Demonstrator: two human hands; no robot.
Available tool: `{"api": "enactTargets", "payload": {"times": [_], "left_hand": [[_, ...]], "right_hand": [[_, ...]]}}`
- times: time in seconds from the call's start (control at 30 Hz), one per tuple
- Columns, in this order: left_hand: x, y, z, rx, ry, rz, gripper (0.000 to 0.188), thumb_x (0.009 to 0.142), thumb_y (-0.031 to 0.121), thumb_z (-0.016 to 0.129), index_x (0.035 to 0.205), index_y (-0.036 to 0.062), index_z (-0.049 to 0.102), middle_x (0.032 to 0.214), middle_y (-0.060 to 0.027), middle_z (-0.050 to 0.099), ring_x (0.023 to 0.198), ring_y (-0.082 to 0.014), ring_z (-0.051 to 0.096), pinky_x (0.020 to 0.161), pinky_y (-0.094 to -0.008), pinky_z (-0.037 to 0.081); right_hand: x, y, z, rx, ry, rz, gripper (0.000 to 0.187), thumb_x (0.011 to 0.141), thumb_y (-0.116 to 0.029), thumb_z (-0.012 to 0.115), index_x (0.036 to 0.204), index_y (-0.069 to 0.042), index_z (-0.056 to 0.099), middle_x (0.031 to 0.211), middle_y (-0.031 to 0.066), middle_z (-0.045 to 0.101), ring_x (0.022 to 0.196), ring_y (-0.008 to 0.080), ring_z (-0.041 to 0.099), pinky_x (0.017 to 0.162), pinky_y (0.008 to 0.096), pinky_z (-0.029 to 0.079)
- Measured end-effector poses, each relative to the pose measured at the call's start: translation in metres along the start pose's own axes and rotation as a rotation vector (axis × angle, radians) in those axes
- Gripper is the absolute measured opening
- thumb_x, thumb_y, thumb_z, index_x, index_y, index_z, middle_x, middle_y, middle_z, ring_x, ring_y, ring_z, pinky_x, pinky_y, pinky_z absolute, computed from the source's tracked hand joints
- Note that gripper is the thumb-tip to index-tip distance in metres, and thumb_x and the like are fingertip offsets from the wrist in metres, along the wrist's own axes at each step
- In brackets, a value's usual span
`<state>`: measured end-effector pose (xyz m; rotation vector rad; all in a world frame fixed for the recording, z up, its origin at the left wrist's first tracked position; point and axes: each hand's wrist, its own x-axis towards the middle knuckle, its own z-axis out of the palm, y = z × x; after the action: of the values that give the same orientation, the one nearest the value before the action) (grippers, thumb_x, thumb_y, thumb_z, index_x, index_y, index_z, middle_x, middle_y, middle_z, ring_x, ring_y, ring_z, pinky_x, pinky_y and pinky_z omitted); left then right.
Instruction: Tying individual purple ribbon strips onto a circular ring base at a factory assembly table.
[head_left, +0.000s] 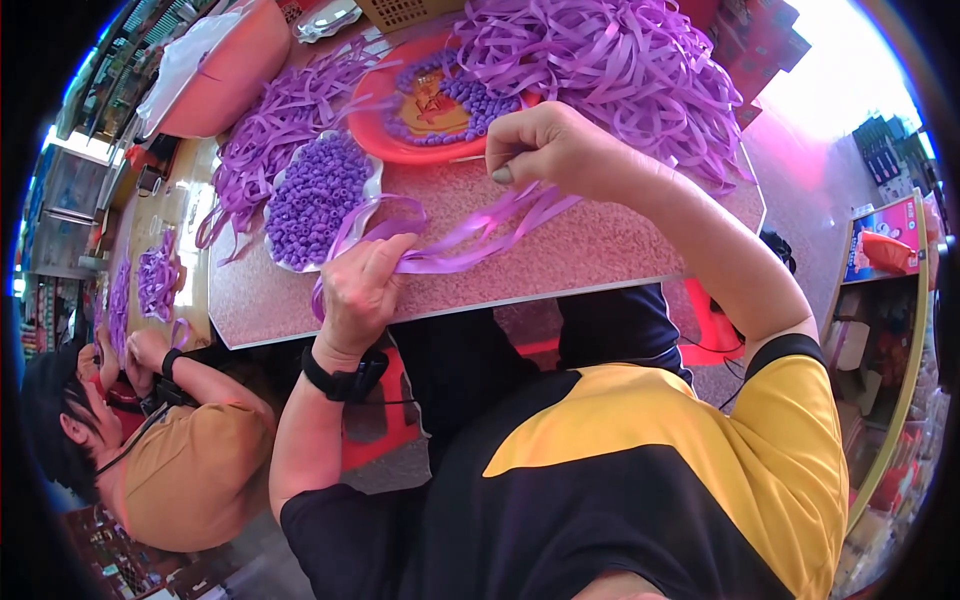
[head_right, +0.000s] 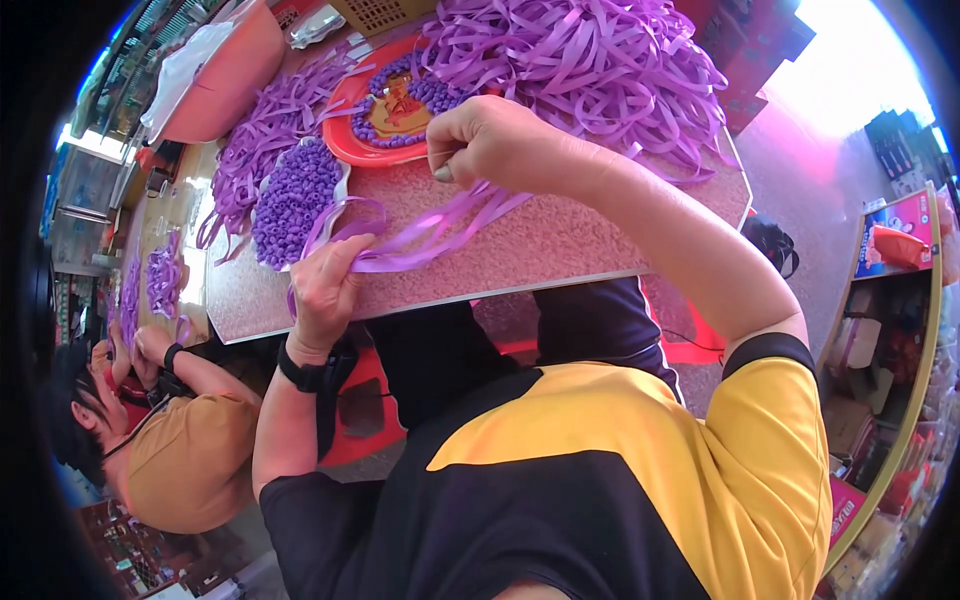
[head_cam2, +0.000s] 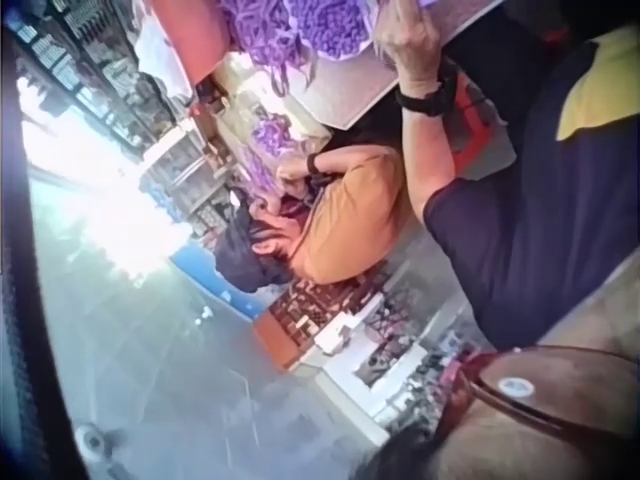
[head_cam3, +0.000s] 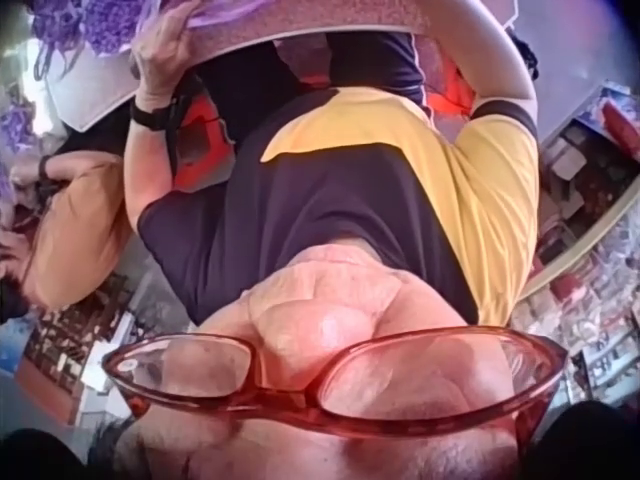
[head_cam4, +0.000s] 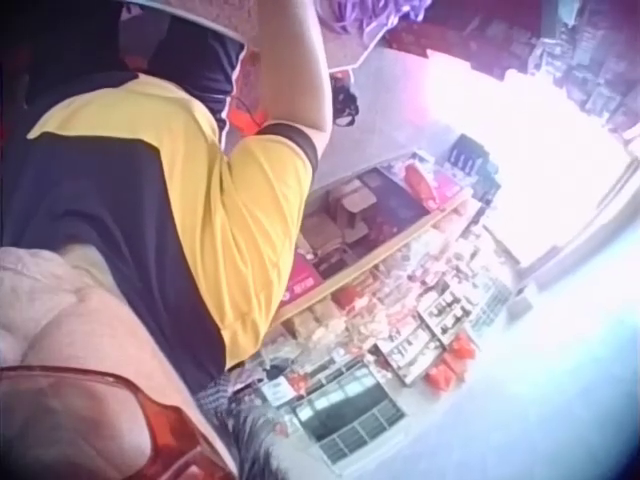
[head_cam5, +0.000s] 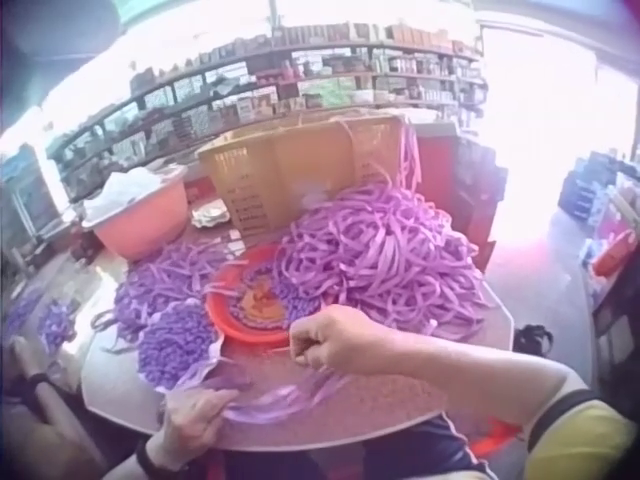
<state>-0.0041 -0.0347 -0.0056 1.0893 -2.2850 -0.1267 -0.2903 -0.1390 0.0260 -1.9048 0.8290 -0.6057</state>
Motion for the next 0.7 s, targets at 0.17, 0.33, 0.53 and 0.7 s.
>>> {"api": "enactTargets", "payload": {"times": [0.17,0.33,0.53,0.7], "left_hand": [[0.0,-0.003,0.001,-0.013,0.04,0.025,0.022,0.089,0.006,0.065,0.109,-0.0019,0.068,0.092,-0.018,0.07,0.081,-0.0343,0.069,0.071,-0.0382,0.053],[0.004,-0.002,0.003,0.03,0.082,0.072,0.025,0.085,0.006,0.067,0.109,0.0004,0.066,0.085,-0.0141,0.067,0.073,-0.032,0.066,0.063,-0.0404,0.051],[0.004,-0.002,0.005,0.037,0.054,0.062,0.027,0.084,0.006,0.068,0.11,0.0008,0.066,0.085,-0.0139,0.067,0.074,-0.0315,0.066,0.063,-0.0404,0.051],[0.001,-0.004,0.007,0.052,0.031,0.063,0.029,0.081,0.003,0.068,0.11,0.0016,0.065,0.082,-0.0124,0.066,0.072,-0.0304,0.066,0.062,-0.0404,0.05]], "right_hand": [[-0.002,-0.003,0.018,-0.281,0.033,-0.109,0.01,0.081,-0.009,0.073,0.088,-0.004,0.07,0.079,0.0065,0.068,0.072,0.0168,0.064,0.071,0.0315,0.05],[-0.002,-0.001,0.017,-0.479,0.002,-0.209,0.012,0.077,-0.005,0.074,0.088,-0.005,0.07,0.082,0.0066,0.069,0.077,0.0191,0.066,0.071,0.0315,0.05],[-0.004,-0.004,0.001,0.302,-0.159,0.053,0.01,0.082,0.0,0.07,0.092,-0.001,0.068,0.08,-0.0043,0.064,0.077,0.0044,0.058,0.067,0.0261,0.047],[-0.022,-0.006,0.002,-0.2,-0.02,-0.043,0.011,0.08,0.0,0.066,0.09,-0.003,0.066,0.073,0.0031,0.065,0.068,0.0117,0.061,0.063,0.0291,0.047]]}}
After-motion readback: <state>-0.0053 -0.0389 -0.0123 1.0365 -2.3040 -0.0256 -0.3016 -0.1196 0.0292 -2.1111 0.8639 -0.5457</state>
